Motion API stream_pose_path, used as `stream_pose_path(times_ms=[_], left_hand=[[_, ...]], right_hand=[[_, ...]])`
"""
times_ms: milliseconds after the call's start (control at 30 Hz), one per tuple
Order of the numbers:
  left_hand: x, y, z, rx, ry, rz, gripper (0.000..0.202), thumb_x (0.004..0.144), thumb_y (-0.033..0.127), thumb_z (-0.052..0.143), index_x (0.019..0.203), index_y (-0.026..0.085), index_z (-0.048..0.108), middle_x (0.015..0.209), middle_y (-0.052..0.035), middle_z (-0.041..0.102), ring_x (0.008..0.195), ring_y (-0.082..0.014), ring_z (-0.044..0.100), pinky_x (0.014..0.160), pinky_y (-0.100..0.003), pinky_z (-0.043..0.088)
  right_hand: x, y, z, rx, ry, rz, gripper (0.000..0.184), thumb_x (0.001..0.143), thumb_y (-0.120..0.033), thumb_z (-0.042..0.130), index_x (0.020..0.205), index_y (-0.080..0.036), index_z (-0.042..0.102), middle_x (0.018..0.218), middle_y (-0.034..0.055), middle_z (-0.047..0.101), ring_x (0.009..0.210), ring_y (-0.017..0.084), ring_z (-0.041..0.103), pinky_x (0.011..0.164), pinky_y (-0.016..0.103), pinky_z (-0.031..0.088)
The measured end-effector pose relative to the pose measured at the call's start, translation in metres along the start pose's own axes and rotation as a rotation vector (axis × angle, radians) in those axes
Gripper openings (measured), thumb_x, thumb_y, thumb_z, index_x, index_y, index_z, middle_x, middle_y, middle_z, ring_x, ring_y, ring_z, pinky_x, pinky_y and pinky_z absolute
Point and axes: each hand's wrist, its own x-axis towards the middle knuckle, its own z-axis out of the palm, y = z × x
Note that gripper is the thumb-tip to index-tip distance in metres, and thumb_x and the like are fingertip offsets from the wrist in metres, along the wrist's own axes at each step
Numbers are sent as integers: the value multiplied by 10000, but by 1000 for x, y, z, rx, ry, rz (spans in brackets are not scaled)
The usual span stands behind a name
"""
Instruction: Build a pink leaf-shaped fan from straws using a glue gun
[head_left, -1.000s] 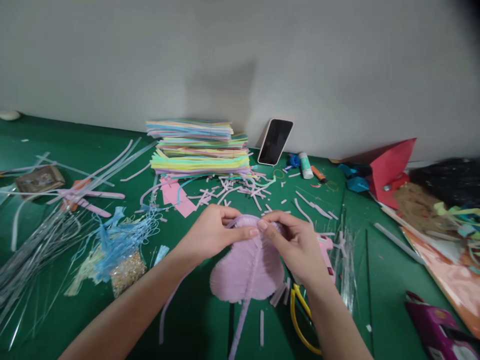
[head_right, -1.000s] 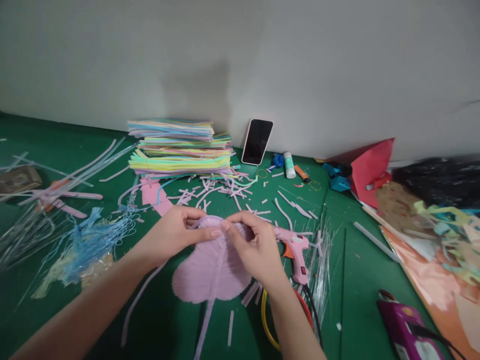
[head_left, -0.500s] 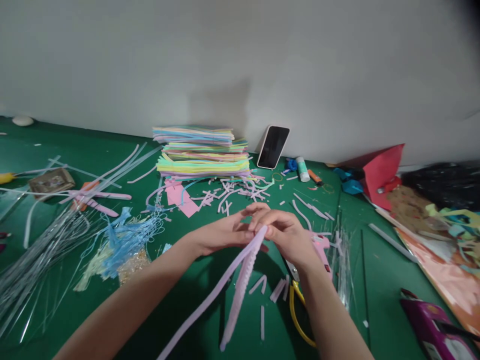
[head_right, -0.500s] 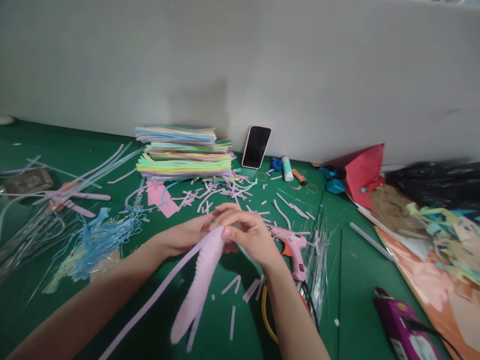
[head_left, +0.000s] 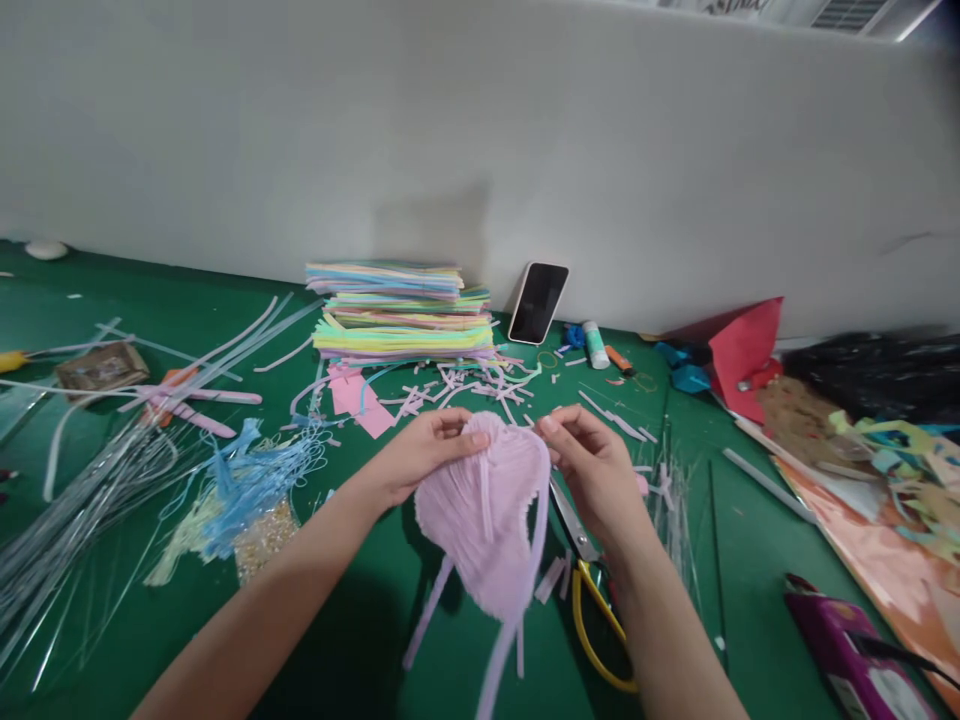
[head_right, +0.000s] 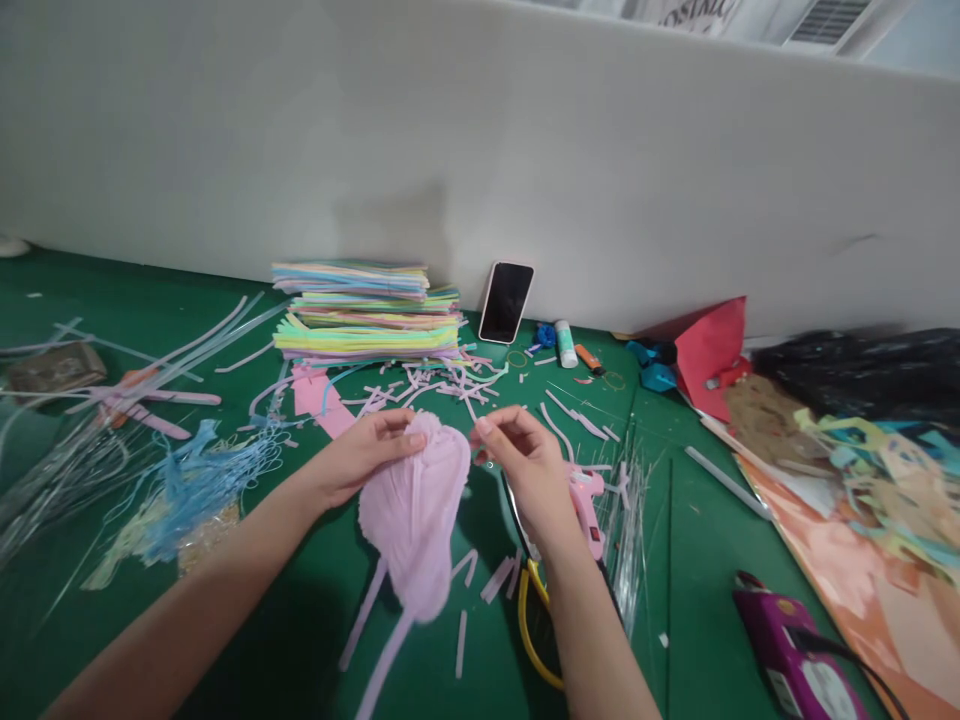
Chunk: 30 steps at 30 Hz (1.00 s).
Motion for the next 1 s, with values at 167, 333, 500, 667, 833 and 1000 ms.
stream_pose_path(times_ms=[167,333,500,667,833,1000], left_hand=[[-2,11,-4,241,100,42,386,641,456,790,782,143,612,780,-4,601,765,-163,572,696,-262,442],[-11,17,-3,383,117,67,346,698,457,735,798,150,612,820,1,600,791,-156,558,685,-243,428],[-19,32,-1,581,5,22,339,780,478,649,950,186,662,860,-16,627,719,-147,544,554,-225,396],[-16,43,5,663,-11,127,246,783,392,654,885,176,712,867,-33,667,764,-163,570,668,-255,425],[-20,37,8,605,-11,110,309,738,377,716,986,199,667,628,52,525,551,-97,437,494,-203,313],[-23,34,13,653,76,195,207,762,348,709,886,183,687,721,31,587,580,-81,453,520,-187,340]], right_hand=[[-5,2,1,25,-70,195,377,765,-549,672,683,-195,573,572,-65,437,506,83,421,520,215,468],[-9,0,3,3,-123,224,335,728,-520,718,760,-194,644,600,-60,472,529,84,469,562,234,521],[-18,-6,4,-72,-177,215,315,772,-500,680,878,-207,720,698,-15,595,617,113,552,570,238,538],[-22,-13,6,-112,-200,227,328,797,-509,650,892,-205,728,677,-13,593,618,114,563,575,242,552],[-20,-18,4,-114,-183,258,364,764,-535,668,907,-202,708,662,-12,614,593,124,593,571,268,569],[-18,-23,2,-147,-169,275,369,787,-528,654,994,-224,623,627,-41,598,550,105,576,563,251,564]])
